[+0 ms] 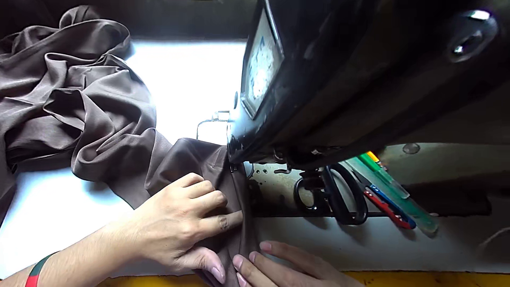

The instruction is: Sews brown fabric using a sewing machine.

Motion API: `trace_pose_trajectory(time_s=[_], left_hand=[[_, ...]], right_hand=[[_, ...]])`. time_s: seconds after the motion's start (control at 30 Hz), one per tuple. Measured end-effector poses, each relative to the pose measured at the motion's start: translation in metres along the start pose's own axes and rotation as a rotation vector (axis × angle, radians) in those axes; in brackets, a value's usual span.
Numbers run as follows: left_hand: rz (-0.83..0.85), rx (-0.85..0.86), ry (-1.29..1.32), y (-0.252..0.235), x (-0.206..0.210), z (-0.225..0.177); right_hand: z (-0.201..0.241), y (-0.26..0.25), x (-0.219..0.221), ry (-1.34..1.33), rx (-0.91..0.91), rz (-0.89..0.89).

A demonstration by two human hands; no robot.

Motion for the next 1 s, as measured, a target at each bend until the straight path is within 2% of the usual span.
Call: trace_pose_trajectory(time_s=[0.1, 0.3, 0.57, 0.7, 0.83, 1.0], left_hand=[[0.012, -0.017, -0.071, -0.001, 0.007, -0.002], [-0.031, -0.002, 0.036, 0.006, -0.001, 0.000], [-0.011, -0.008, -0.104, 0.002, 0.004, 0.001], [-0.009, -0.049, -0.008, 0.001, -0.001, 0.006], [0.048, -0.062, -0.138, -0.004, 0.009, 0.004], [0.084, -0.053, -0.179, -0.003, 0.014, 0.005]], right_hand=[[-0.001, 0.005, 0.004, -0.003, 0.052, 0.004], [-0.013, 0.011, 0.014, -0.157, 0.169, 0.004], [-0.003, 0.007, 0.008, -0.020, 0.111, -0.008], [-0.010, 0.007, 0.014, -0.117, 0.159, 0.002], [-0.013, 0.008, 0.015, -0.148, 0.169, -0.028], [-0.012, 0.005, 0.016, -0.164, 0.155, 0.002]])
Point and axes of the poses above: each hand's wrist, its own y-axis away from the middle knuckle, its own x-axis out of the palm, z = x × y, the point moved 8 cm from there along -y, towards the middle knuckle, and after that the axes turned 15 degrees about -x, right-handed, at the moved point
